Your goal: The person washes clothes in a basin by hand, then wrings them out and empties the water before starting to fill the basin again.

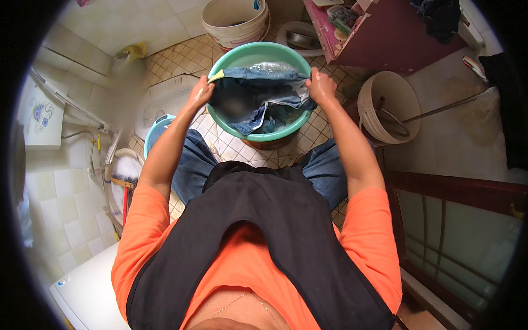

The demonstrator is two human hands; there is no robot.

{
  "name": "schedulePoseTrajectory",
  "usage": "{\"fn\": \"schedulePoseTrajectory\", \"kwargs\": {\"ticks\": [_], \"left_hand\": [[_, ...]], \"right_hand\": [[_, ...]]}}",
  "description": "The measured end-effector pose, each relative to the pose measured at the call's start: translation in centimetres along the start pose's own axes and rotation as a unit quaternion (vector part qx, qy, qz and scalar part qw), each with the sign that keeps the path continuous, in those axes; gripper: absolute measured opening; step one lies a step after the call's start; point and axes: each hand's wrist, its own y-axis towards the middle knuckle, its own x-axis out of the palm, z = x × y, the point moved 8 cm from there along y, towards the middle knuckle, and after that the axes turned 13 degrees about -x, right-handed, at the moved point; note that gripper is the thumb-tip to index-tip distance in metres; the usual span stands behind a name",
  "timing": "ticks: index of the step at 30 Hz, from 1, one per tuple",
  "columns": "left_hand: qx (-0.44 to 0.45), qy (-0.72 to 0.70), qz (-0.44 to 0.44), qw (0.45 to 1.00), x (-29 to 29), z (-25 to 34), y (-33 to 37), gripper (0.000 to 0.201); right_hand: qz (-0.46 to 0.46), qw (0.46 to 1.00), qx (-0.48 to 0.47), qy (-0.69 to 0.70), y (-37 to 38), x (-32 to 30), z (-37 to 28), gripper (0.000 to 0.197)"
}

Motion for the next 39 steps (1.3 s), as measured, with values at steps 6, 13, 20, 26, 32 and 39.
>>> {"fn": "schedulePoseTrajectory", "kwargs": {"ticks": [6, 13, 20, 26, 32, 39], "left_hand": [[0.000, -0.058, -0.071, 0.996, 2.2, -1.7, -1.3, 0.056], [-0.147, -0.315, -0.232, 0.909, -2.8, 0.0, -2.6, 0.032], [-0.252, -0.450, -0.215, 0.829, -2.3, -7.9, 0.0, 0.016], [-0.256, -0.318, -0.112, 0.906, -1.6, -9.9, -0.3, 0.041], [0.118, 0.041, 0.242, 0.962, -8.9, -2.7, -5.1, 0.056], [0.333, 0.217, -0.016, 0.917, -2.6, 3.7, -11.1, 0.064]], "right_hand": [[-0.048, 0.995, 0.063, 0.060, -3.3, 4.8, 1.6, 0.055], [0.073, 0.969, 0.064, 0.227, -1.7, 0.5, 2.8, 0.025], [0.044, 0.692, 0.265, 0.670, 2.8, 3.6, -2.0, 0.013], [0.023, 0.822, 0.198, 0.533, 4.6, 9.0, -6.2, 0.038], [-0.101, 0.993, -0.054, 0.034, 5.5, 7.9, -9.5, 0.057], [-0.242, 0.960, -0.138, -0.027, 8.3, 11.8, -10.6, 0.045]]}}
